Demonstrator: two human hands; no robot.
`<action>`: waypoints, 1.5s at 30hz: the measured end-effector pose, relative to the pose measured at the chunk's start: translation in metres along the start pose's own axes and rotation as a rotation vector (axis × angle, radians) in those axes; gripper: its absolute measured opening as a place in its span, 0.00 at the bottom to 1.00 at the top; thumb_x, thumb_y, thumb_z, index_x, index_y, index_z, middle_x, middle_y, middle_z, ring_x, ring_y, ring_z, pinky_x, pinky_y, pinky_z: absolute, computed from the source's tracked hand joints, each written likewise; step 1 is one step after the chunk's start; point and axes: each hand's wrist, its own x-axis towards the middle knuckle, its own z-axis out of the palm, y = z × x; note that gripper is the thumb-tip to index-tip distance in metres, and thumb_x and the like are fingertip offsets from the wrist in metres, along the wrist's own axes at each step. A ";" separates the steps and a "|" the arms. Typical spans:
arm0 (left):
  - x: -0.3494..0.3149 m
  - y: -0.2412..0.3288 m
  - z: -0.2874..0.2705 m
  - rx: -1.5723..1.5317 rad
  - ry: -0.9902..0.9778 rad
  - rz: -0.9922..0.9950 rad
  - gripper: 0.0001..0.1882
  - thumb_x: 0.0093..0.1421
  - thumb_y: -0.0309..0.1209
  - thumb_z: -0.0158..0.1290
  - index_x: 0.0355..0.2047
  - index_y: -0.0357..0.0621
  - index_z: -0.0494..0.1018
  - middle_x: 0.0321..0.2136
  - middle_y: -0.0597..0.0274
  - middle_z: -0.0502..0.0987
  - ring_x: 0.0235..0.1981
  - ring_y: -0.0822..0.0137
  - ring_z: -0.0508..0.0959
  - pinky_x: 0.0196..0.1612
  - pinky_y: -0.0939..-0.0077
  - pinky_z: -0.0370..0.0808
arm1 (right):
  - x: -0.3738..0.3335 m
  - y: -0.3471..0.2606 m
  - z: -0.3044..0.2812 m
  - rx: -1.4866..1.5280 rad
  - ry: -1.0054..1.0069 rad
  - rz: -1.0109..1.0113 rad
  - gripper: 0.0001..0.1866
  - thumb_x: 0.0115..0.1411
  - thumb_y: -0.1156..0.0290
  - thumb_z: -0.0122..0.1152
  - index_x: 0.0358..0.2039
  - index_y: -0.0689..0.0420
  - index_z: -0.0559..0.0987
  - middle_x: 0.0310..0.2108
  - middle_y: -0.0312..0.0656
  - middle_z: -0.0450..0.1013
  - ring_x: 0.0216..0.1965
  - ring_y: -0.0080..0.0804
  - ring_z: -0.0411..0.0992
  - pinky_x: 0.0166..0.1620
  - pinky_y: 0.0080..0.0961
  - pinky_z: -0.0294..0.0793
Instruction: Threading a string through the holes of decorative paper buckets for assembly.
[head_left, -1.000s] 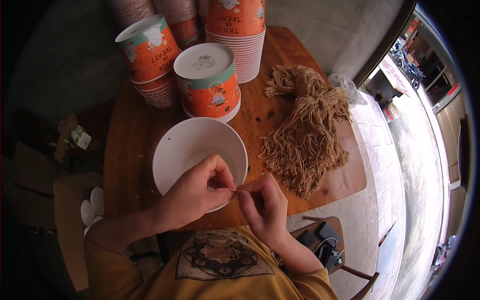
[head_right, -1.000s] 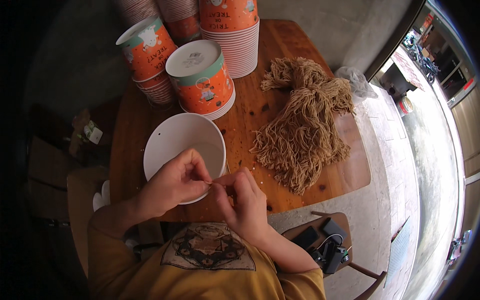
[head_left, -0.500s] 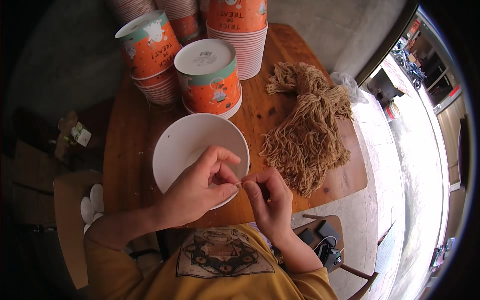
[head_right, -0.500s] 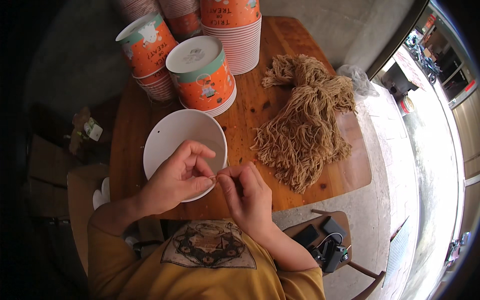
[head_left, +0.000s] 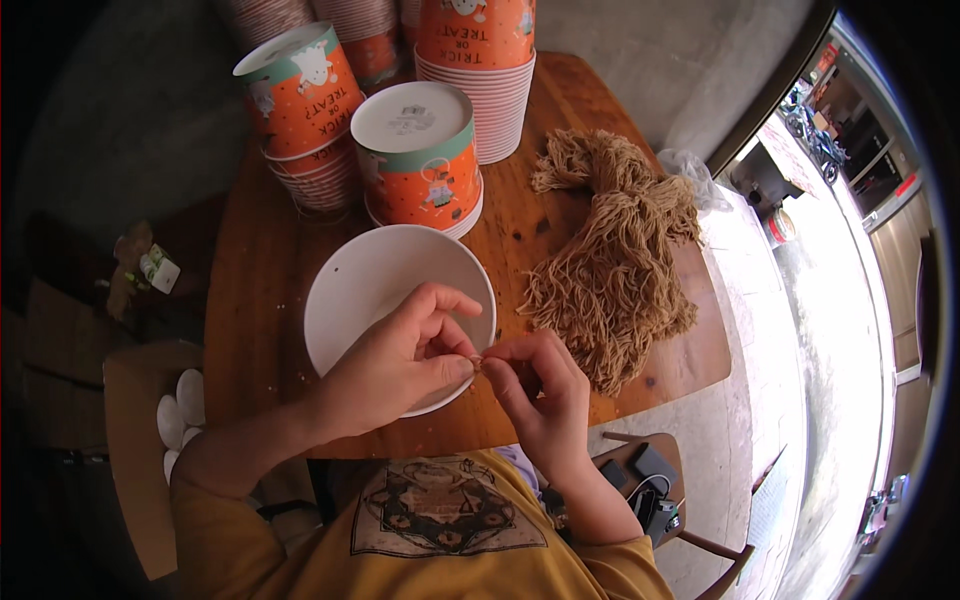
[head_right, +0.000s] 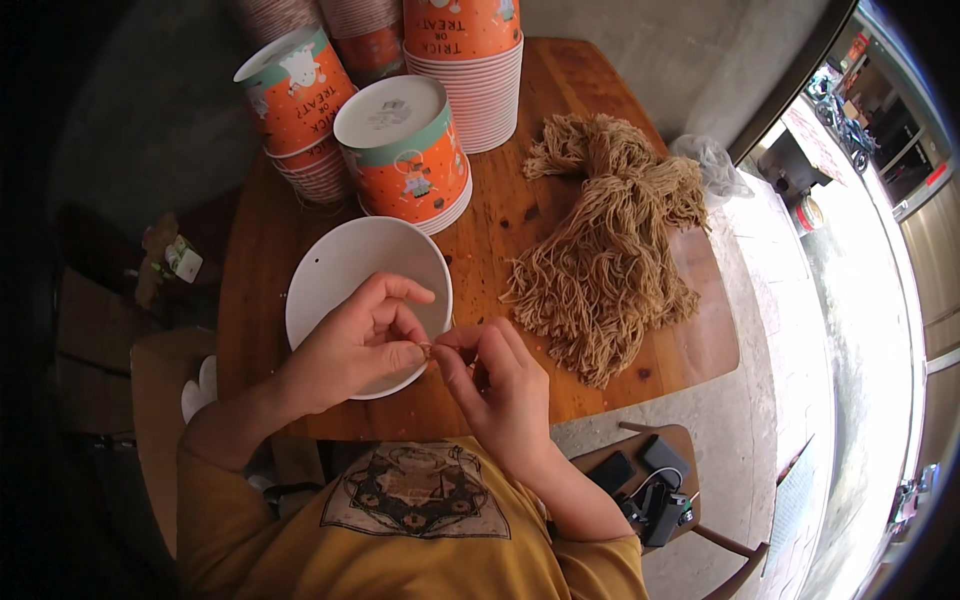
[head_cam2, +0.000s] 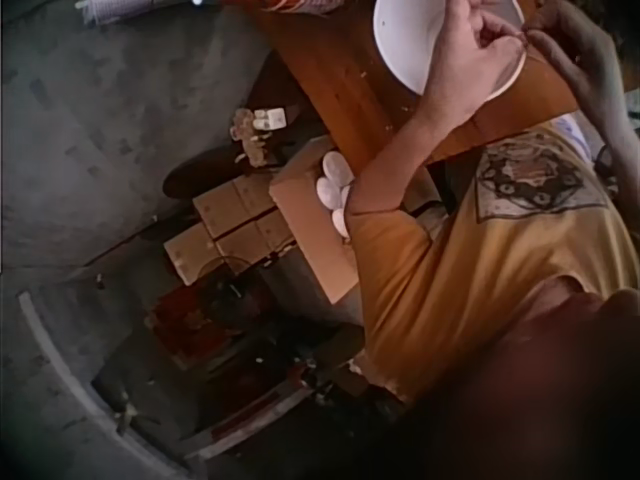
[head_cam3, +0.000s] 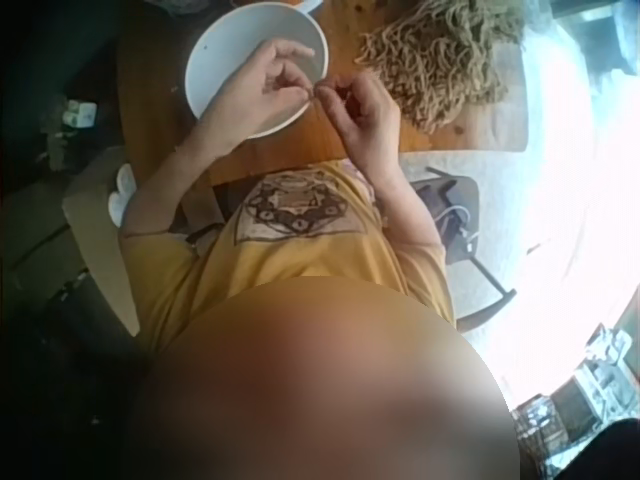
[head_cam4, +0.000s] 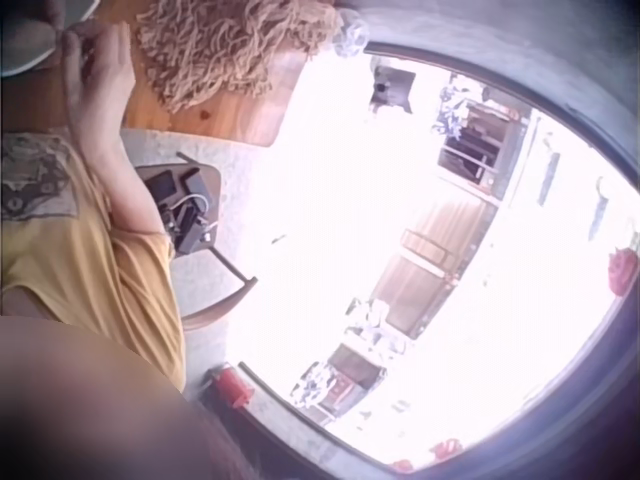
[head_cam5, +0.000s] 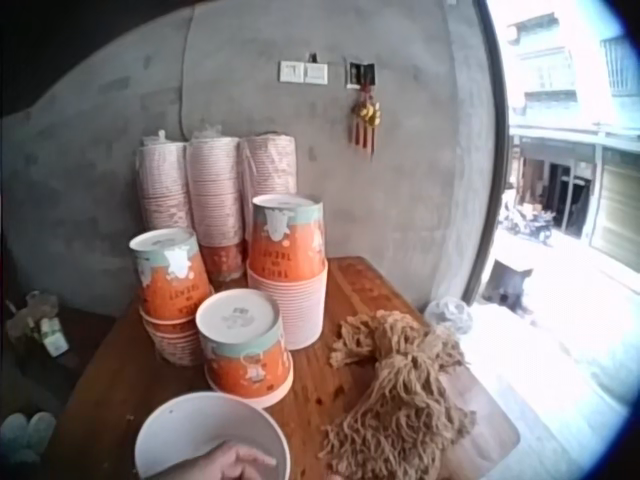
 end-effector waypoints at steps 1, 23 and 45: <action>0.001 -0.001 -0.002 -0.064 -0.029 -0.031 0.21 0.63 0.20 0.52 0.55 0.38 0.60 0.35 0.61 0.75 0.40 0.74 0.75 0.46 0.77 0.72 | 0.000 -0.002 0.000 0.000 -0.001 0.000 0.05 0.59 0.76 0.65 0.34 0.59 0.78 0.29 0.39 0.72 0.22 0.26 0.68 0.28 0.21 0.70; -0.001 0.006 0.011 0.400 0.088 0.283 0.20 0.60 0.19 0.55 0.51 0.39 0.62 0.29 0.57 0.77 0.31 0.63 0.80 0.35 0.70 0.76 | 0.006 -0.007 -0.015 -0.463 0.022 -0.473 0.13 0.48 0.78 0.70 0.35 0.54 0.78 0.28 0.38 0.69 0.25 0.33 0.73 0.25 0.28 0.73; 0.001 0.005 0.008 0.132 -0.085 0.023 0.22 0.63 0.18 0.49 0.56 0.42 0.61 0.37 0.65 0.70 0.40 0.76 0.72 0.49 0.77 0.72 | 0.005 0.009 -0.011 0.074 -0.091 -0.078 0.07 0.56 0.79 0.63 0.34 0.59 0.75 0.28 0.37 0.73 0.24 0.21 0.71 0.29 0.19 0.71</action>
